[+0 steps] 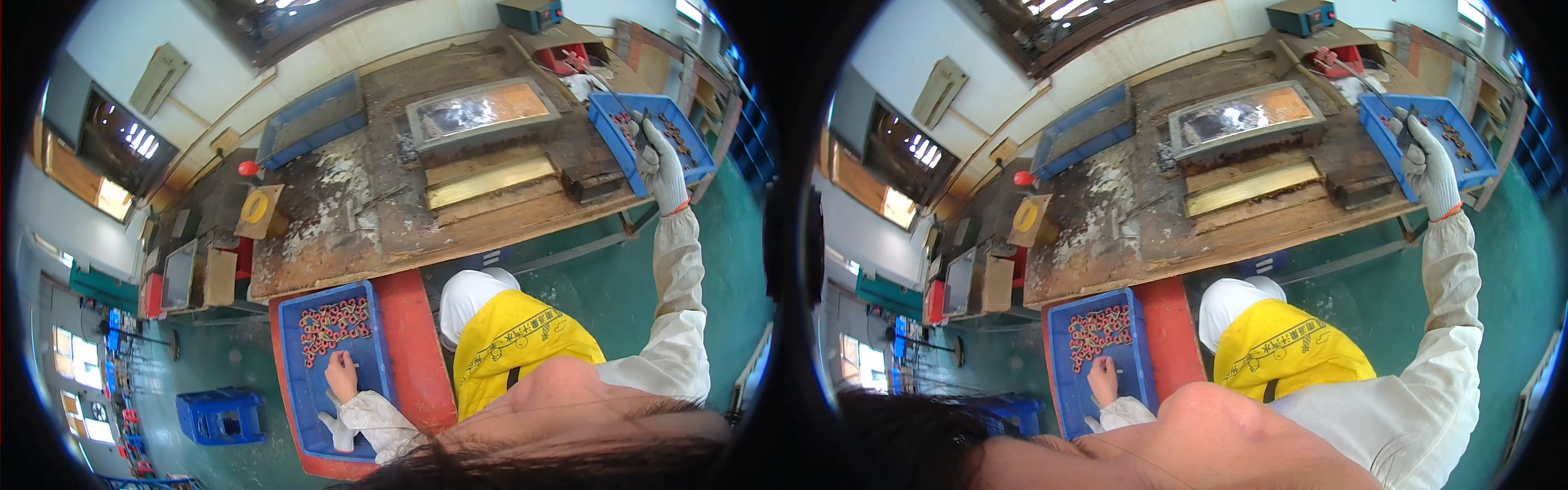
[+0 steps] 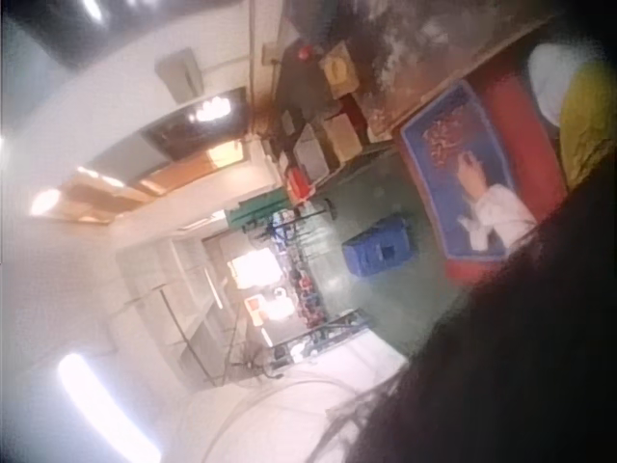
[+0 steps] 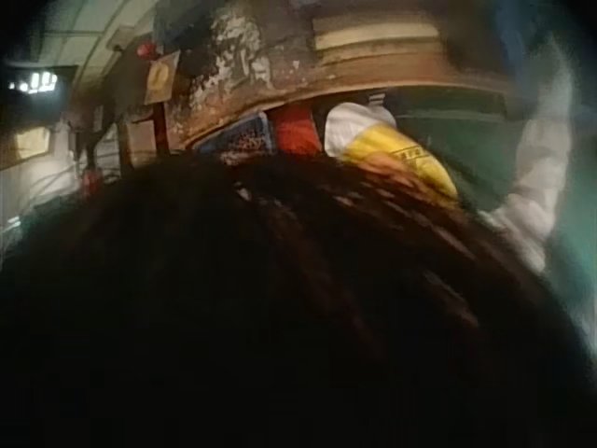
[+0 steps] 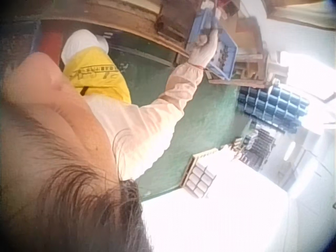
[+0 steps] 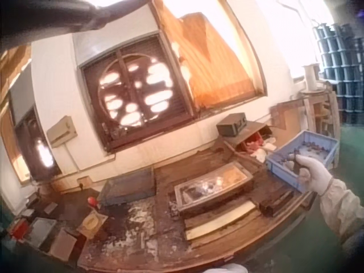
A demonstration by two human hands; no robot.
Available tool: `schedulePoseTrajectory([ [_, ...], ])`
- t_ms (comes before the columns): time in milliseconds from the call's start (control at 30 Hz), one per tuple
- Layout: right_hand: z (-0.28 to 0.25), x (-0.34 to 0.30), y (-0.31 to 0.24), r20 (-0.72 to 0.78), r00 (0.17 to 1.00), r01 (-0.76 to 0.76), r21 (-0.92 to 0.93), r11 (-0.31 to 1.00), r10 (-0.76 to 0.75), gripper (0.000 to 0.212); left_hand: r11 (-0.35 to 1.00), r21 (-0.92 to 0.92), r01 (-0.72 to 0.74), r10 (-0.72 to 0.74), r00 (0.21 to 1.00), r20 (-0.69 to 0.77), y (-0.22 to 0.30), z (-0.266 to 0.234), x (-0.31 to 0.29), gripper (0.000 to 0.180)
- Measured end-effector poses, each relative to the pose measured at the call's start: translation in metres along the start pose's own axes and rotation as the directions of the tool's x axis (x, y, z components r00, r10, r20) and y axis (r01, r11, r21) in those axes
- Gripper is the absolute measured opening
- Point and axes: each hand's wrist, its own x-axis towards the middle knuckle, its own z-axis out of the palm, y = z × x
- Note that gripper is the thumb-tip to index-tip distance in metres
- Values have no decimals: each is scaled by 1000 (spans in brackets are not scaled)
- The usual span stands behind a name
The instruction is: The person slides rings from a tray onto a metal rod, dips the loaded rod into a heated liquid bath, and transfers the rings into a collection tray.
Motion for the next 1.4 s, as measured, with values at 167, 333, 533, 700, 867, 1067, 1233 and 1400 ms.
schedulePoseTrajectory([
  [167,-67,-17,-28,-307,939,78,-255,964,-157,32,1000,25,-1,1,1000,-12,0,-6,-4,16],
  [333,-83,-41,-48,-373,902,93,-325,941,-218,28,999,50,3,-3,1000,-5,0,-4,-1,16],
  [533,-16,-46,-54,-246,958,90,-232,968,-148,34,1000,9,20,-20,1000,0,1,-7,-4,16],
  [700,46,-48,-53,-21,999,30,-143,989,-33,35,999,46,-5,5,1000,-10,-2,-4,-4,17],
  [867,88,-51,-50,214,976,-22,-135,991,51,29,999,38,20,-20,1000,3,-2,-4,-3,20],
  [1067,125,-62,-43,325,945,30,-177,984,30,35,999,28,26,-27,1000,5,-7,-1,-2,20],
  [1233,126,-56,-43,316,944,-34,-190,981,94,36,999,50,-2,2,1000,-4,-7,-1,-2,19],
  [1400,134,-52,-39,381,921,-42,-114,993,82,33,1000,26,-2,2,1000,-15,-9,-1,-2,19],
])
